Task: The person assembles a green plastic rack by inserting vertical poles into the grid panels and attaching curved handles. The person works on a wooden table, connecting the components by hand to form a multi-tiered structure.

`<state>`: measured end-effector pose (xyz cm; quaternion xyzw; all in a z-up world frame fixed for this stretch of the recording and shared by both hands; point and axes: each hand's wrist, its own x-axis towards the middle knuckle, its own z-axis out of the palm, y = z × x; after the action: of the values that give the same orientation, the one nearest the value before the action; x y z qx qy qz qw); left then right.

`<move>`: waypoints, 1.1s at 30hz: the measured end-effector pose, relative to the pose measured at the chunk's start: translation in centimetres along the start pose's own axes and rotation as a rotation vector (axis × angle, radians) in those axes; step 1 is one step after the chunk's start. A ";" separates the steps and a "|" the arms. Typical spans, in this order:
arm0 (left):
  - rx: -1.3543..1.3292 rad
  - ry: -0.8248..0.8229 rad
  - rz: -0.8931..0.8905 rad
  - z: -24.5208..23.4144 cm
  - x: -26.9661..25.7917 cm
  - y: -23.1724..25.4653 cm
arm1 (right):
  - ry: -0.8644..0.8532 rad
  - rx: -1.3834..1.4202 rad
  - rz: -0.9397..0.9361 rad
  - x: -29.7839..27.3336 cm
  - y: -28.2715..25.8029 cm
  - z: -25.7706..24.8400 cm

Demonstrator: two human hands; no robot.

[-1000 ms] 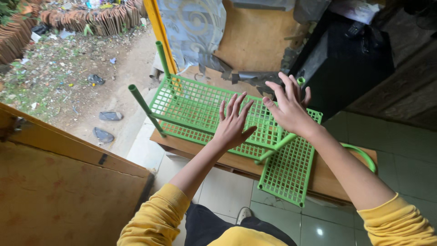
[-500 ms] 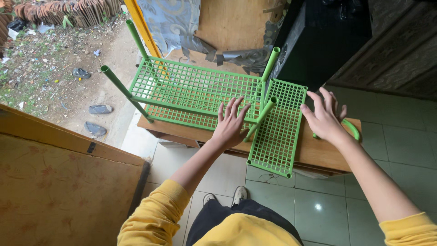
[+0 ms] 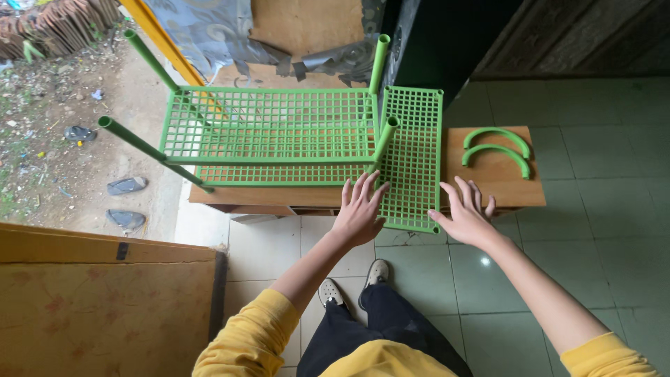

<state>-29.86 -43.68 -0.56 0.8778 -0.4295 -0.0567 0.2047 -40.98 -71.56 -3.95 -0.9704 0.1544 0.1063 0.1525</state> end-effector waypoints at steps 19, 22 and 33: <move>-0.064 -0.135 -0.132 11.3 13.5 7.6 | -0.143 -0.025 -0.046 5.8 15.1 -0.6; -0.054 -0.138 -0.195 12.8 16.6 8.2 | -0.173 -0.083 -0.096 9.1 18.2 -1.1; -0.004 -0.158 -0.440 17.7 20.9 5.0 | -0.300 -0.127 -0.216 20.4 21.1 4.0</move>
<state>-25.35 -68.16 -13.03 0.9427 -0.2423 -0.1693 0.1547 -29.65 -94.81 -18.44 -0.9623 0.0179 0.2420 0.1229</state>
